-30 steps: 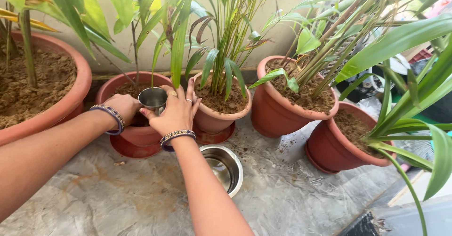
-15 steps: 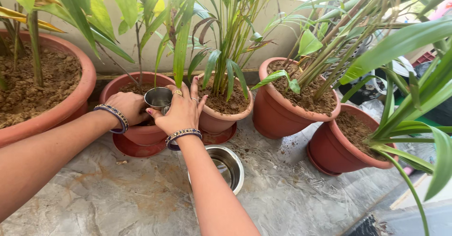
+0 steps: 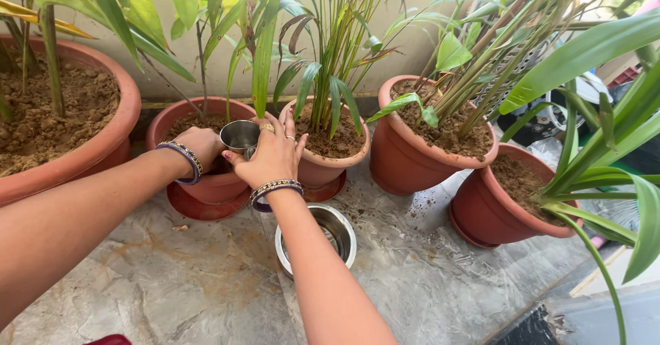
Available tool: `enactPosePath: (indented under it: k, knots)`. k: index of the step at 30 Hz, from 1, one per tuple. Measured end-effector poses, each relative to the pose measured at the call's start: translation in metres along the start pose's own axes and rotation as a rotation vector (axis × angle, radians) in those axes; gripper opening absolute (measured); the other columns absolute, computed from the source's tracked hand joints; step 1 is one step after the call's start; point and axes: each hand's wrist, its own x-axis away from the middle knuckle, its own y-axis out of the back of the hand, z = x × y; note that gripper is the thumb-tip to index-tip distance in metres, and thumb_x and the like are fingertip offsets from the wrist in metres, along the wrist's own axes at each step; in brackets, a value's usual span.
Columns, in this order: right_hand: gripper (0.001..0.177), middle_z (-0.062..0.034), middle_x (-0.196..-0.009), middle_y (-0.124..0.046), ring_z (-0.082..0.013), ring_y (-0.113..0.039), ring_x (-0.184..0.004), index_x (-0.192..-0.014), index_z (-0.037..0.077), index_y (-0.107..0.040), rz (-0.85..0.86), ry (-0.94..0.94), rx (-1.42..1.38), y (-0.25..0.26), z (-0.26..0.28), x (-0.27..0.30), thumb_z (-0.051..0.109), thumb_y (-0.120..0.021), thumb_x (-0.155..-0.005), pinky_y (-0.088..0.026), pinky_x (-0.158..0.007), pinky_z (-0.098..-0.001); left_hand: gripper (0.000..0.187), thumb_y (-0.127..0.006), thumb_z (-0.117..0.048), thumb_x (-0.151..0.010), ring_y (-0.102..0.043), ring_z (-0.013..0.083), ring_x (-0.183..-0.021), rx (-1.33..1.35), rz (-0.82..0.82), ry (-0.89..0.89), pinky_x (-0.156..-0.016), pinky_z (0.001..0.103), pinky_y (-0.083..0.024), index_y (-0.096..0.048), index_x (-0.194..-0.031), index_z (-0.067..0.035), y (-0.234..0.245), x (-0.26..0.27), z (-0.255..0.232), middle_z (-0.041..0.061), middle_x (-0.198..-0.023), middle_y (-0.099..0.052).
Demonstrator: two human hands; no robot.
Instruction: The person waters several potted plants on a tiled balcony using a small metal cup. They scoop water from a larger metal bowl and pour it into the soil of each pot, moving sequentially from one plant to the next.
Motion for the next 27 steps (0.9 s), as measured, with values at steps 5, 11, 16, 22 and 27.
enactPosePath:
  k: [5, 11, 16, 22, 27]
  knots:
    - [0.087, -0.0179, -0.143, -0.055, -0.0323, -0.028, -0.151, -0.138, 0.012, -0.061, 0.034, -0.031, -0.005, -0.005, 0.001, -0.006, 0.049, -0.089, -0.065, -0.010, -0.121, -0.0652, 0.022, -0.071, -0.011, -0.080, -0.072, 0.0354, -0.101, 0.047, -0.076, -0.001, -0.089, 0.046, -0.059, -0.077, -0.101, -0.015, 0.000, 0.001, 0.007, 0.016, -0.101, -0.076]
    - [0.089, -0.0163, -0.135, -0.064, -0.0284, -0.040, -0.146, -0.140, 0.010, -0.057, 0.040, -0.057, -0.027, -0.017, 0.003, -0.023, 0.050, -0.088, -0.066, -0.013, -0.123, -0.0645, 0.040, -0.072, -0.007, -0.075, -0.073, 0.0327, -0.104, 0.204, 0.047, 0.180, -0.093, 0.044, -0.058, -0.081, -0.110, -0.024, 0.035, 0.013, 0.014, 0.015, -0.105, -0.078]
    - [0.085, -0.0167, -0.133, -0.065, -0.0293, -0.044, -0.142, -0.135, 0.009, -0.060, 0.006, -0.019, -0.024, -0.025, 0.006, -0.029, 0.049, -0.088, -0.066, -0.016, -0.120, -0.0644, 0.055, -0.090, -0.041, -0.074, -0.072, 0.0302, -0.109, 0.125, 0.149, 0.350, -0.094, 0.039, -0.058, -0.077, -0.113, -0.005, 0.050, 0.015, 0.018, 0.018, -0.115, -0.074]
    - [0.085, -0.0173, -0.131, -0.065, -0.0287, -0.042, -0.143, -0.136, 0.014, -0.059, 0.029, -0.026, 0.015, -0.029, 0.009, -0.030, 0.049, -0.090, -0.065, -0.016, -0.121, -0.0623, 0.080, -0.078, -0.058, -0.081, -0.063, 0.0338, -0.119, 0.060, 0.239, 0.171, -0.099, 0.044, -0.052, -0.051, -0.144, -0.017, 0.004, 0.011, 0.024, 0.013, -0.128, -0.065]
    - [0.085, -0.0137, -0.120, -0.072, -0.0282, -0.034, -0.150, -0.142, 0.020, -0.055, 0.088, -0.075, 0.013, -0.018, 0.013, -0.024, 0.047, -0.088, -0.068, -0.013, -0.123, -0.0632, 0.054, -0.075, -0.040, -0.087, -0.069, 0.0295, -0.115, -0.092, 0.246, 0.130, -0.094, 0.043, -0.058, -0.063, -0.133, -0.015, -0.018, -0.002, 0.028, 0.010, -0.121, -0.072]
